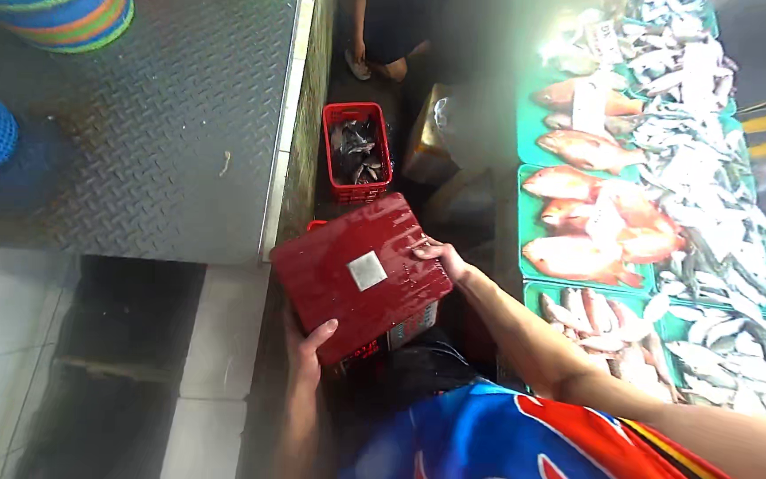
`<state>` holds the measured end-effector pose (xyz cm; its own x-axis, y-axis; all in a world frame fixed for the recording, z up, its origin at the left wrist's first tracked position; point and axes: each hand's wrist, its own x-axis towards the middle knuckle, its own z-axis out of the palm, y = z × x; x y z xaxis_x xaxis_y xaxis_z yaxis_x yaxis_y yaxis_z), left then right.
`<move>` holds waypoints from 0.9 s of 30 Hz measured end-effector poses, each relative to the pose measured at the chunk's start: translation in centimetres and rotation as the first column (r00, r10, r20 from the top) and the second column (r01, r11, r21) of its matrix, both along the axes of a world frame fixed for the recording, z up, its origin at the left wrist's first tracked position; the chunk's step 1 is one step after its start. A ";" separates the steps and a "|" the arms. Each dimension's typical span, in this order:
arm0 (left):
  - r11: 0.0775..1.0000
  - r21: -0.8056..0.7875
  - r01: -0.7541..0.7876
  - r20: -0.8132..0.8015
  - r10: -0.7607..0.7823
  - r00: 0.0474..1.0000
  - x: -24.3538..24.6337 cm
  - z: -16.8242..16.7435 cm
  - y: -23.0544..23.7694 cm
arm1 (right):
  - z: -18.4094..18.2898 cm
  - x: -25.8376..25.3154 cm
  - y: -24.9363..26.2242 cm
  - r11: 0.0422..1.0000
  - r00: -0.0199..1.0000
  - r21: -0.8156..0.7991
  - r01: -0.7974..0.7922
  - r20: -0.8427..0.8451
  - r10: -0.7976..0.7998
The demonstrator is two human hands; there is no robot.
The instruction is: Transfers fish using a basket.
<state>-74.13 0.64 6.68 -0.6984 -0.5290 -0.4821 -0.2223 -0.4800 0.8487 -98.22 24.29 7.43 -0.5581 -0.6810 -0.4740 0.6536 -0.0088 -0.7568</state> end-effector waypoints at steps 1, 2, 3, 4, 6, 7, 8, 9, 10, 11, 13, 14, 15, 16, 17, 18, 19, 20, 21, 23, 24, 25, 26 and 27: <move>0.999 0.032 0.034 -0.003 -0.034 0.999 -0.2 -1.0 1.0 | -0.7 0.6 2.0 0.999 1.000 0.018 0.027 0.016 -0.027; 0.996 0.065 0.067 -0.003 -0.066 0.998 -0.7 -2.1 1.9 | -1.7 1.0 3.8 0.998 0.999 0.038 0.048 0.024 -0.049; 0.990 0.096 0.099 0.009 -0.100 0.995 -1.4 -3.3 2.7 | -2.6 1.3 5.2 0.996 0.997 0.058 0.072 0.031 -0.074; 0.984 0.129 0.121 0.038 -0.127 0.991 -2.1 -4.3 3.6 | -3.5 1.4 6.5 0.990 0.992 0.085 0.116 0.049 -0.121; 0.969 0.204 0.137 0.122 -0.164 0.979 -3.4 -6.4 5.4 | -5.3 1.7 8.4 0.965 0.970 0.173 0.195 0.114 -0.217; 0.961 0.244 0.126 0.169 -0.170 0.971 -3.8 -7.3 6.3 | -6.2 1.8 9.1 0.950 0.956 0.224 0.218 0.148 -0.254; 0.955 0.277 0.106 0.210 -0.168 0.963 -4.1 -8.1 7.2 | -6.9 1.9 9.6 0.936 0.940 0.265 0.233 0.187 -0.287; 0.948 0.307 0.088 0.241 -0.167 0.956 -4.3 -8.8 7.9 | -7.7 2.1 10.0 0.924 0.920 0.296 0.241 0.233 -0.314; 0.940 0.334 0.071 0.269 -0.167 0.949 -4.4 -9.4 8.4 | -8.4 2.3 10.3 0.915 0.896 0.319 0.247 0.285 -0.342; 0.929 0.365 0.064 0.290 -0.179 0.940 -4.3 -9.9 8.8 | -8.9 2.7 10.7 0.906 0.872 0.345 0.244 0.331 -0.361; 0.903 0.421 0.084 0.303 -0.227 0.926 -4.3 -11.4 9.0 | -9.8 3.4 11.4 0.886 0.829 0.399 0.236 0.394 -0.398; 0.893 0.438 0.102 0.302 -0.253 0.919 -4.7 -12.1 8.9 | -10.4 3.7 11.7 0.877 0.813 0.411 0.248 0.405 -0.419; 0.883 0.455 0.120 0.307 -0.282 0.909 -5.2 -12.7 8.8 | -10.9 4.1 12.1 0.865 0.796 0.421 0.274 0.406 -0.450; 0.874 0.467 0.136 0.319 -0.311 0.895 -5.8 -13.4 8.7 | -11.4 4.4 12.3 0.848 0.780 0.429 0.312 0.394 -0.486; 0.867 0.473 0.155 0.333 -0.339 0.880 -6.7 -14.3 8.4 | -12.3 4.5 12.5 0.828 0.767 0.435 0.355 0.370 -0.524; 0.861 0.472 0.188 0.342 -0.375 0.861 -7.8 -15.4 8.2 | -13.5 4.7 12.7 0.808 0.760 0.436 0.398 0.336 -0.556; 0.852 0.467 0.237 0.337 -0.420 0.843 -9.3 -16.9 8.2 | -15.0 4.6 13.4 0.786 0.755 0.434 0.441 0.294 -0.586; 0.838 0.460 0.294 0.325 -0.467 0.823 -11.1 -18.8 8.6 | -16.6 4.1 14.4 0.761 0.752 0.439 0.478 0.243 -0.612; 0.817 0.453 0.357 0.306 -0.519 0.798 -13.0 -20.9 9.0 | -18.5 3.6 15.5 0.736 0.744 0.449 0.506 0.205 -0.636; 0.751 0.434 0.497 0.255 -0.631 0.732 -17.3 -25.3 9.8 | -22.5 2.4 17.4 0.680 0.694 0.474 0.560 0.179 -0.697; 0.724 0.414 0.552 0.227 -0.670 0.707 -20.0 -27.4 10.4 | -24.5 1.4 18.2 0.640 0.656 0.489 0.593 0.168 -0.736; 0.695 0.394 0.601 0.207 -0.705 0.679 -22.8 -29.6 11.2 | -26.7 0.4 18.9 0.590 0.612 0.508 0.628 0.146 -0.777; 0.666 0.378 0.643 0.197 -0.737 0.647 -25.5 -31.9 12.1 | -29.6 -0.4 20.2 0.552 0.585 0.509 0.661 0.113 -0.803; 0.637 0.369 0.677 0.199 -0.765 0.612 -28.1 -34.4 13.1 | -33.9 -0.5 22.9 0.571 0.606 0.457 0.682 0.085 -0.791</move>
<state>-102.21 13.78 -27.68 -0.5886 0.2411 -0.7716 -0.8078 -0.2132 0.5495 -98.72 47.17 -26.44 -0.6080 0.1566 -0.7783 0.7001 -0.3565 -0.6187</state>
